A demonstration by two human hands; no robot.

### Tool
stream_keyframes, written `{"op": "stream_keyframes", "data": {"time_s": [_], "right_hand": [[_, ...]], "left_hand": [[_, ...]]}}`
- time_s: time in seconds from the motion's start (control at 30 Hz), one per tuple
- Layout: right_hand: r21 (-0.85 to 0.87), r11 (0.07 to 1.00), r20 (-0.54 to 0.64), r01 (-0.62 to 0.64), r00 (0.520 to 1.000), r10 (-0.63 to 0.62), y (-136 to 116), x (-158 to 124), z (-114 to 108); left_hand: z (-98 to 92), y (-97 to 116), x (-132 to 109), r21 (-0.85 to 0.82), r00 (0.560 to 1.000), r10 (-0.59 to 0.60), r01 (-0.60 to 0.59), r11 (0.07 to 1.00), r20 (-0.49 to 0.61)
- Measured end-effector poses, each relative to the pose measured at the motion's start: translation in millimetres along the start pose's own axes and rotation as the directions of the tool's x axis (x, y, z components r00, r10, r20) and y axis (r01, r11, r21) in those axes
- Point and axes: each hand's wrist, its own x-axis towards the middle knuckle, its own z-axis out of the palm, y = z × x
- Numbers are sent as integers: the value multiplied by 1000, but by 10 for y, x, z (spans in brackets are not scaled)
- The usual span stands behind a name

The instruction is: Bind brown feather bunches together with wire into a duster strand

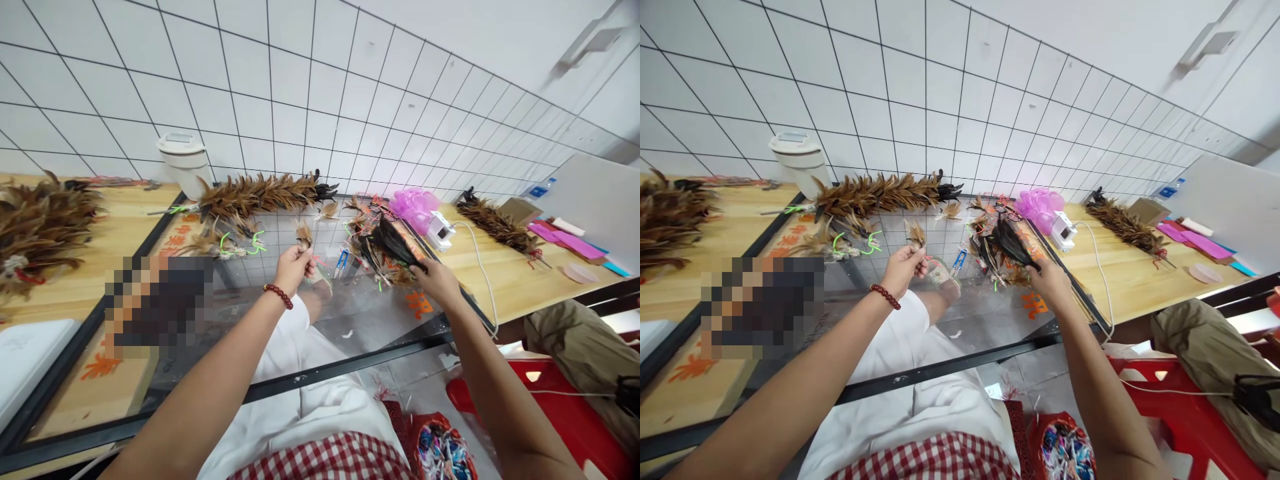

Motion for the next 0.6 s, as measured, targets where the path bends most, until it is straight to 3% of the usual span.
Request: {"op": "stream_keyframes", "data": {"time_s": [0.07,0.13,0.27,0.33,0.43,0.6], "right_hand": [[56,996,-98,-70,992,75,-109,21,-75],[91,994,-110,-55,992,65,-290,17,-93],[85,995,43,51,998,-54,-670,-26,80],[80,993,109,85,990,-94,-723,-10,156],[151,982,55,112,991,-122,-559,61,98],[481,868,-119,120,990,-71,-75,107,-291]], "left_hand": [[-1,2,-4,7,1000,5,-5,1000,4],[-3,0,-4,10,1000,8,-8,1000,4],[-14,-5,-7,13,1000,11,-11,1000,5],[-19,-3,-11,12,1000,10,-10,1000,10],[-21,1,-13,8,1000,7,-8,1000,14],[-13,-7,-2,23,1000,13,-13,1000,22]]}}
